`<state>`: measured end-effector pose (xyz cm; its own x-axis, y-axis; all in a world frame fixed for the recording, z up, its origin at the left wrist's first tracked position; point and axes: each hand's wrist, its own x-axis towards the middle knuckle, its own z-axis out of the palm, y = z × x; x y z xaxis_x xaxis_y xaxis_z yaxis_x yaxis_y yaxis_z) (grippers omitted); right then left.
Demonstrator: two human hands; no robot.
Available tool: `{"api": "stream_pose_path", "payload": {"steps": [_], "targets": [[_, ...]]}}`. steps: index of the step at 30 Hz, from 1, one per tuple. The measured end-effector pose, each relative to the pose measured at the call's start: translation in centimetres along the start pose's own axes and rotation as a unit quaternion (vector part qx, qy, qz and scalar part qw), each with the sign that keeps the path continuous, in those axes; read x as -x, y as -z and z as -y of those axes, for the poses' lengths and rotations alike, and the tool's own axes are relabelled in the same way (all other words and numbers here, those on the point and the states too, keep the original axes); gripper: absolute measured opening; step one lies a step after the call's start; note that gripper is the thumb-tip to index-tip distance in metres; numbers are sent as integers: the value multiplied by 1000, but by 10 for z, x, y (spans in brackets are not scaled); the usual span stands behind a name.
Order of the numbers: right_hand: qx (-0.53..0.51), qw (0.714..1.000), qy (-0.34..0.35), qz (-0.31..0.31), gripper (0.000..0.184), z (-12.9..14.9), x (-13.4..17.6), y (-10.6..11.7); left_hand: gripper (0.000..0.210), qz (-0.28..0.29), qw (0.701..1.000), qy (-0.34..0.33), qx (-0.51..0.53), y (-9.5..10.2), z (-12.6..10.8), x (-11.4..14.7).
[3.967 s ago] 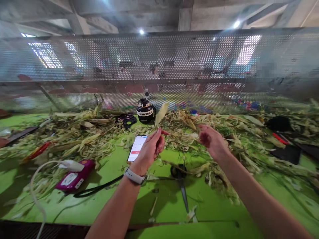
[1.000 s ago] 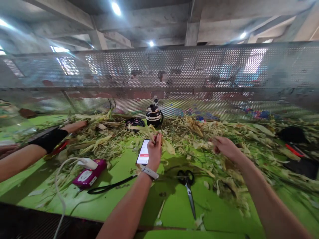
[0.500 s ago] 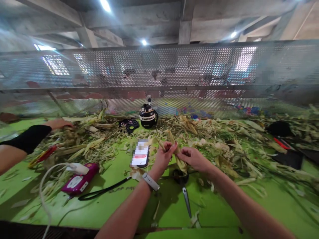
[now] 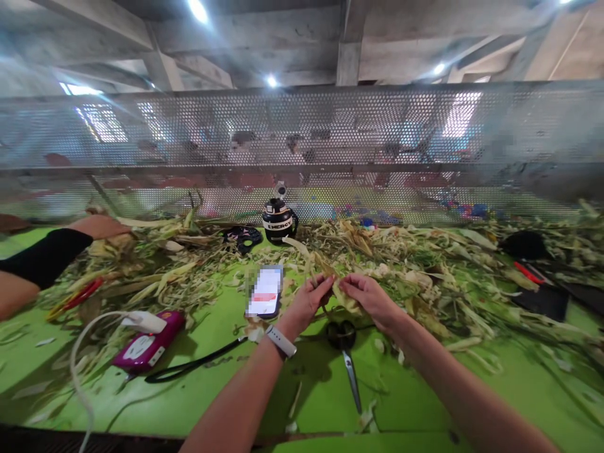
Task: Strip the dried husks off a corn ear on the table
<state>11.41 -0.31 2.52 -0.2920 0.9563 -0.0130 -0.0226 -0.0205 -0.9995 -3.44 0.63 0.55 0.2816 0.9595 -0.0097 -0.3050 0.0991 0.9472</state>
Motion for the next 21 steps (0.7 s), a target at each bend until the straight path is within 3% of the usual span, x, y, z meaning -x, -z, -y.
{"api": "stream_pose_path", "payload": {"steps": [4, 8, 14, 21], "targets": [[-58, 996, -40, 52, 36, 4, 4, 1, 36, -30, 993, 44, 104, 0, 3, -1], [-1, 990, -46, 134, 31, 5, 6, 4, 33, 38, 994, 54, 88, 2, 1, 3], [14, 997, -17, 67, 26, 5, 3, 7, 33, 58, 998, 30, 14, 7, -2, 3], [-7, 998, -1, 69, 24, 5, 3, 10, 40, 68, 997, 25, -32, 5, -5, 3]]}}
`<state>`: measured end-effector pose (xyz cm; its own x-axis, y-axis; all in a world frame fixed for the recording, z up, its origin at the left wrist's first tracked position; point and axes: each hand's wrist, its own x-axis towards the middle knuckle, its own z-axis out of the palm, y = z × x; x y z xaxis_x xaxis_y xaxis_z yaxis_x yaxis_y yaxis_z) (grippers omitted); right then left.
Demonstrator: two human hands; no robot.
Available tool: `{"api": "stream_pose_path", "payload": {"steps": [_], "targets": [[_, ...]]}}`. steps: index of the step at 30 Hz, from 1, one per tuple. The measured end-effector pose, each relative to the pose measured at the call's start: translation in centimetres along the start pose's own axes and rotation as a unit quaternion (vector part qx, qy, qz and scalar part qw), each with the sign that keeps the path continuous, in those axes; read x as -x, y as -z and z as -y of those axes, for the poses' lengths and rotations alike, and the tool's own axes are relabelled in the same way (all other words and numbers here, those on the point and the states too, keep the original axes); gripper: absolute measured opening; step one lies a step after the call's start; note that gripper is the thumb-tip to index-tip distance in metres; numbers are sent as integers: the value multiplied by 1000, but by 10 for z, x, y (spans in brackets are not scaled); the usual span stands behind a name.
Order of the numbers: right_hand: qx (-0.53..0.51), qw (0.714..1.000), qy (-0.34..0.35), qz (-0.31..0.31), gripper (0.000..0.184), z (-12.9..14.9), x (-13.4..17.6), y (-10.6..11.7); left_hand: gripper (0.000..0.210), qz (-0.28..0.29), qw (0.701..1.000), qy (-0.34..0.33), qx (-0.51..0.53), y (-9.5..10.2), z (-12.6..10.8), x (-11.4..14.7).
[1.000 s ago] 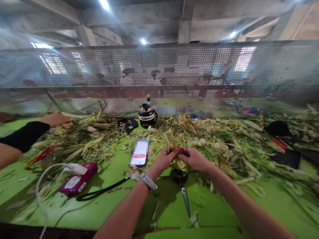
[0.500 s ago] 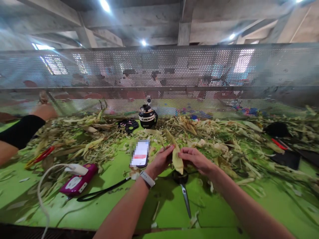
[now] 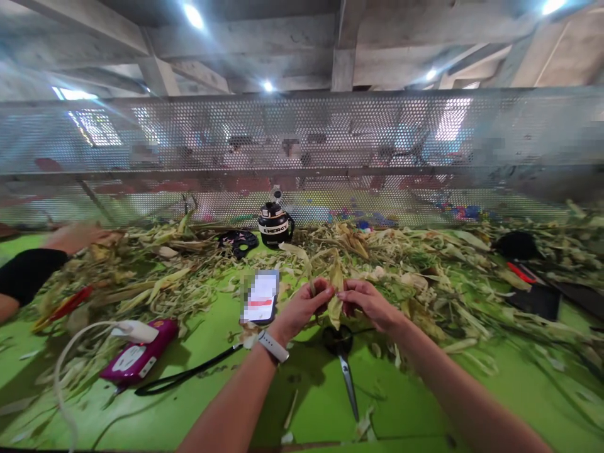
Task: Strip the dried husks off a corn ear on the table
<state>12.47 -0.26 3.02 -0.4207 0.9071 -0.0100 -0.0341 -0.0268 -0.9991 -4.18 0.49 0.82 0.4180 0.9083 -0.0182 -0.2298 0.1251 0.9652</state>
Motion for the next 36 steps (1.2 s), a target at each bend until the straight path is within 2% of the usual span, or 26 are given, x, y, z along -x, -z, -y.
{"api": "stream_pose_path", "payload": {"steps": [4, 9, 16, 20, 23, 25, 29, 32, 36], "targets": [[24, 1000, -2, 2, 23, -2, -1, 2, 40, 27, 998, -6, -48, 2, -6, 1], [37, 999, 12, -8, 24, -4, -3, 5, 38, 21, 997, -13, -79, 4, -7, 2], [40, 999, -16, 17, 36, -13, -6, 5, 33, 31, 988, -36, -144, 3, -5, 2], [59, 997, -35, 46, 35, -12, -4, 8, 31, 30, 989, -12, -145, 5, -8, 3], [100, 991, -54, 74, 31, -6, -1, 12, 34, 52, 987, 22, -150, 9, -9, 3], [153, 984, -50, 82, 28, -4, 1, 14, 32, 74, 981, 19, -179, 12, -8, 3], [295, 952, -14, 85, 25, -6, 2, 19, 29, 104, 953, -33, -284, 15, -8, 4], [300, 948, -5, 108, 24, -8, 1, 22, 28, 97, 939, -55, -327, 13, -10, 5], [267, 955, -36, 125, 24, -8, 1, 22, 27, 100, 918, -47, -380, 9, -14, 5]]}}
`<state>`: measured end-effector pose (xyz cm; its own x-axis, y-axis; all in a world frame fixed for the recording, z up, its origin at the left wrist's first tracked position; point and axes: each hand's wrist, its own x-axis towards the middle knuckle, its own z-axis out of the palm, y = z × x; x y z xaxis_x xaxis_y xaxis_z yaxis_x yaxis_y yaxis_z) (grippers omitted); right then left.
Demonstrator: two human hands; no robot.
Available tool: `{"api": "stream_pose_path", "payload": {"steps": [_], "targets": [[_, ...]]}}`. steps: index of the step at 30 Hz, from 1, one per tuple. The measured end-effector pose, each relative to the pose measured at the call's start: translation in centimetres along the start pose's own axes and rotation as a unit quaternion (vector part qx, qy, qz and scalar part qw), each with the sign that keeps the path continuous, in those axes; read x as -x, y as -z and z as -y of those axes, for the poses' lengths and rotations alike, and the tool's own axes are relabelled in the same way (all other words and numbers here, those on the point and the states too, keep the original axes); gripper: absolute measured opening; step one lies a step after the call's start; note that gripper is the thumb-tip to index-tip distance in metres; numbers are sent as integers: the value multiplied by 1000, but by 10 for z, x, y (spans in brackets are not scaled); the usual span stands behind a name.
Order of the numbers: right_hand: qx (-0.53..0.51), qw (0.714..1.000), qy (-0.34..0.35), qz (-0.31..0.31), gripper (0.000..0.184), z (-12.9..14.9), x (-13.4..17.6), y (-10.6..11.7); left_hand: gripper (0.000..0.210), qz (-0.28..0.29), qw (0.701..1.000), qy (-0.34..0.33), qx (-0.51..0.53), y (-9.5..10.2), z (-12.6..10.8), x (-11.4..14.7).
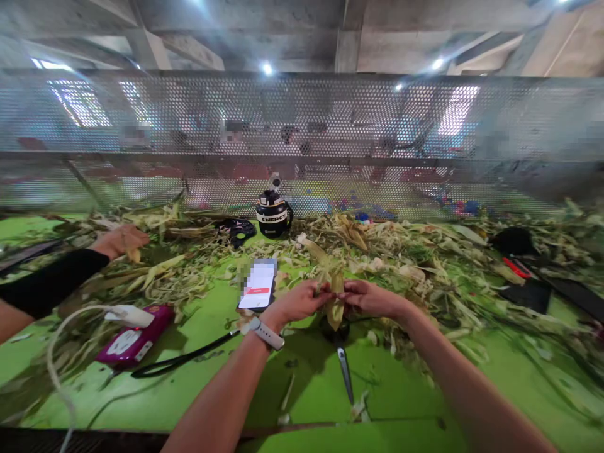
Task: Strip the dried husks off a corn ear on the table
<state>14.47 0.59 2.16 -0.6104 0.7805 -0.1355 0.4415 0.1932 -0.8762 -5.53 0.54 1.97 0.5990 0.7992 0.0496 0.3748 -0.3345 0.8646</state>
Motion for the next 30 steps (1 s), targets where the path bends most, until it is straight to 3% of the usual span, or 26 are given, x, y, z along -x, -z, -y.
{"api": "stream_pose_path", "payload": {"steps": [8, 12, 16, 21, 26, 30], "targets": [[90, 996, 0, -7, 18, 6, -1, 0, 26, 40, 999, 16, -16, -2, 1, -1], [148, 988, -15, -39, 11, 9, -1, -2, 25, 8, 998, 22, -59, -6, 4, -2], [198, 979, 22, -42, 14, 4, -1, -2, 23, -11, 995, -9, -102, -8, 6, -3], [239, 970, -8, -50, 20, 3, -2, -5, 22, -42, 987, 23, -151, -8, 8, -4], [409, 906, -63, -92, 23, 13, -4, -13, 24, -88, 977, 40, -190, -17, 4, -4], [467, 872, -76, -122, 28, 17, -7, -24, 24, -111, 954, 72, -270, -27, 1, -8]]}}
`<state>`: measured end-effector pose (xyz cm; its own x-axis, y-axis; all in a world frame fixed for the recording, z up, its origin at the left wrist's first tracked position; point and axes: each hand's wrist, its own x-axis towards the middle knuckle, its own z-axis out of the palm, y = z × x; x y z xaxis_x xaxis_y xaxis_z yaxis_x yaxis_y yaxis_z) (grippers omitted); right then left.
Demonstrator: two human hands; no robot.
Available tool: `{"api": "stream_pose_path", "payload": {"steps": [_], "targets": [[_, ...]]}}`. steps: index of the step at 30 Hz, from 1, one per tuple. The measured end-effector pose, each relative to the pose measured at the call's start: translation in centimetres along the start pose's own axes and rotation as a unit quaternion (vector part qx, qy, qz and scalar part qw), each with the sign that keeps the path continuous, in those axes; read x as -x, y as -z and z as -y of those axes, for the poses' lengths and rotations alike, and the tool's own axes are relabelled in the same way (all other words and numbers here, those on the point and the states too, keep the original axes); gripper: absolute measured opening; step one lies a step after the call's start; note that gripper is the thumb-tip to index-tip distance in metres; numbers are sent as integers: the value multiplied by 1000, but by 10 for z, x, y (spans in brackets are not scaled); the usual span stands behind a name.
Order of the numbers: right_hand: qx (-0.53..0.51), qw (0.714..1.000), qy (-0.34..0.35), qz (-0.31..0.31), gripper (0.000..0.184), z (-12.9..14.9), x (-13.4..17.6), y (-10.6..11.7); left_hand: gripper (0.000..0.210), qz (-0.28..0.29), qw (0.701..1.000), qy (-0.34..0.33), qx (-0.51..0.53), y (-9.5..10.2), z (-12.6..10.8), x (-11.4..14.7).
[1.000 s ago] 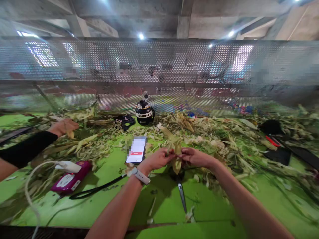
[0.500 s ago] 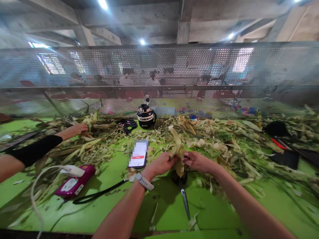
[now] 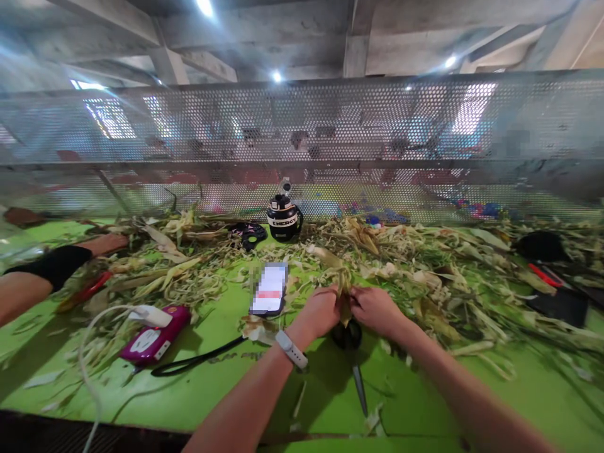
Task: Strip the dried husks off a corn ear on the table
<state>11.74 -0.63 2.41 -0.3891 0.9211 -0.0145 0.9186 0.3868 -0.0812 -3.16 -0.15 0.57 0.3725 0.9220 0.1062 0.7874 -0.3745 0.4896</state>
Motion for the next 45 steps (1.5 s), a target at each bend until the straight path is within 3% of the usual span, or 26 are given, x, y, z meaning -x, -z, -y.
{"api": "stream_pose_path", "payload": {"steps": [6, 11, 25, 31, 35, 39, 42, 45], "targets": [[48, 997, -60, -9, 27, 18, 1, -6, 24, -5, 999, 48, -19, -2, -10, 0], [50, 996, -63, -26, 24, 24, 2, -9, 26, 2, 997, 65, -29, -6, -12, 0], [40, 997, -70, -18, 22, 24, 4, -14, 30, 9, 997, 28, -67, -8, -14, 2], [33, 994, -94, -39, 25, 22, -4, -11, 28, -9, 995, 61, -74, -3, -9, -1], [18, 977, -198, -72, 27, -12, -3, 7, 23, -93, 985, 132, -64, 15, 18, -5], [15, 923, -356, -147, 35, -75, 8, 31, 17, -193, 953, 231, -35, 34, 52, -9], [-33, 892, -419, -168, 36, -114, 20, 44, 14, -226, 933, 252, 123, 40, 65, -12], [-114, 853, -465, -207, 33, -139, 32, 51, 16, -294, 851, 300, 317, 44, 71, -14]]}}
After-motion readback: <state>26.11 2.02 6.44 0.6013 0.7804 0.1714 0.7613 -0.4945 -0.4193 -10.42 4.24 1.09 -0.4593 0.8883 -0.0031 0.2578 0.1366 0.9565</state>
